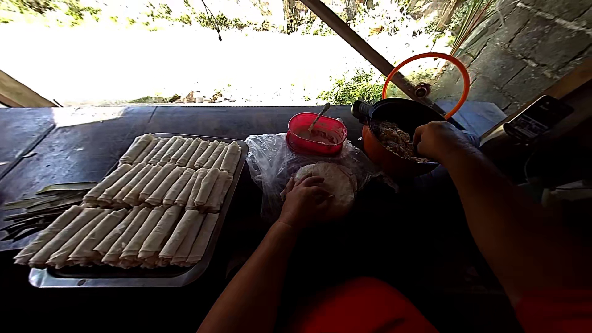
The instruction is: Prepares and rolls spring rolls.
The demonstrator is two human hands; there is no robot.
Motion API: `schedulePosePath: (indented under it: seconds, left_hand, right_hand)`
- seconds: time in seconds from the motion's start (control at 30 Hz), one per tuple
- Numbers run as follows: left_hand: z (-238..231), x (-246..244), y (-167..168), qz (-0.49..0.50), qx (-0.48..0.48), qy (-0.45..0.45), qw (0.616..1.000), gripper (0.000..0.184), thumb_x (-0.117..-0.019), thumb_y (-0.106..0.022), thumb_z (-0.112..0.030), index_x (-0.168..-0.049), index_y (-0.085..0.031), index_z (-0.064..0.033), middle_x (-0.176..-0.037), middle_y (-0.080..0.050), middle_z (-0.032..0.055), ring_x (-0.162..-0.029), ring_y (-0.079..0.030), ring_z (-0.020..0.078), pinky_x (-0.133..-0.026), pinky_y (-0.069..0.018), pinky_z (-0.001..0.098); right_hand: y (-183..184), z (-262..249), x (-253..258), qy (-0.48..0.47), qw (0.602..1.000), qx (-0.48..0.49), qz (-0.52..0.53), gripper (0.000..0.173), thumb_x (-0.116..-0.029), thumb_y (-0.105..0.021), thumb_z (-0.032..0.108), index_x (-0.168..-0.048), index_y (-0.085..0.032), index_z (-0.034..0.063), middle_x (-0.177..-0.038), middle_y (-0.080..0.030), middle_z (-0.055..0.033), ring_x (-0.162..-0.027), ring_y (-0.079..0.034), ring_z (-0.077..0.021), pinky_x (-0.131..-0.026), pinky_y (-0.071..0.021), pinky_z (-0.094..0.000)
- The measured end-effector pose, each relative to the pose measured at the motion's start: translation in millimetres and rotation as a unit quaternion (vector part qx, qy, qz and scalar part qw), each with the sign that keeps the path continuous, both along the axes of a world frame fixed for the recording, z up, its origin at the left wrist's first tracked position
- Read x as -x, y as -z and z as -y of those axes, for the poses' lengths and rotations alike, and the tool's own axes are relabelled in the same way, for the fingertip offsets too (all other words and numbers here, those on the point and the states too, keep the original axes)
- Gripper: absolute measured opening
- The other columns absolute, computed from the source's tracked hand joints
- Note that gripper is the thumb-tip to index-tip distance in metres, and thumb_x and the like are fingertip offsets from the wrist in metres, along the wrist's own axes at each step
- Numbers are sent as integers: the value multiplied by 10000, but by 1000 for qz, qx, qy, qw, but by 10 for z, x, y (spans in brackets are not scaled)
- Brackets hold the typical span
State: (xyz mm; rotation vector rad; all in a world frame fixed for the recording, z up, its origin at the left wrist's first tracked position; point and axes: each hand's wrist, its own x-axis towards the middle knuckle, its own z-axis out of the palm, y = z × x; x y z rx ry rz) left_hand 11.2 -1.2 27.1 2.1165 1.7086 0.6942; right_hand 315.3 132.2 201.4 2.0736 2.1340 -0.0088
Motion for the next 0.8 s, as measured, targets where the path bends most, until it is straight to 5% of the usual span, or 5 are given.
schedulePosePath:
  seconds: [0.13, 0.23, 0.47, 0.67, 0.8]
  left_hand:
    - [7, -61, 3, -14, 0, -21, 1000, 210, -903, -647, -477, -983, -789, -345, -1376, -650, -109, -1464, -423, 167, -1209, -194, 640]
    - [15, -104, 10, -20, 0, -39, 999, 210, -893, -641, -493, -962, -773, -344, -1359, -658, -121, -1465, -421, 160, -1195, -192, 662]
    - [21, -219, 20, -59, -9, -74, 995, 216, -871, -642, -523, -947, -753, -354, -1313, -677, -112, -1454, -439, 181, -1174, -165, 724]
    - [103, -91, -49, -61, -6, -21, 998, 440, -879, -640, -483, -1310, -663, -396, -1435, -605, -67, -1475, -411, 222, -1186, -202, 699]
    - [184, 291, 44, -13, -56, 24, 998, 474, -849, -709, -439, -1308, -681, -324, -1436, -611, -57, -1441, -459, 205, -1187, -286, 639]
  right_hand:
    - [-41, 134, -57, 7, 1000, 27, 1, 299, -958, -671, 202, -1222, -689, 63, -1156, -694, -222, -1144, -649, -427, -912, -508, -663]
    - [-77, 261, -99, 2, 999, 37, 19, 350, -996, -669, 356, -1145, -708, 42, -1107, -695, -226, -1114, -652, -424, -910, -510, -653]
    - [-53, 806, 208, -159, 983, -70, -60, 195, -988, -660, 233, -1064, -741, 74, -1043, -699, -155, -1009, -684, -371, -804, -571, -599]
    - [378, 945, 607, -285, 956, 55, -49, 181, -994, -626, 239, -1092, -738, 135, -1030, -692, -81, -1037, -670, -279, -836, -570, -490]
    - [827, 944, 712, -407, 901, 98, -116, 240, -1001, -619, 230, -1188, -712, 112, -1175, -693, -92, -1142, -646, -272, -976, -539, -461]
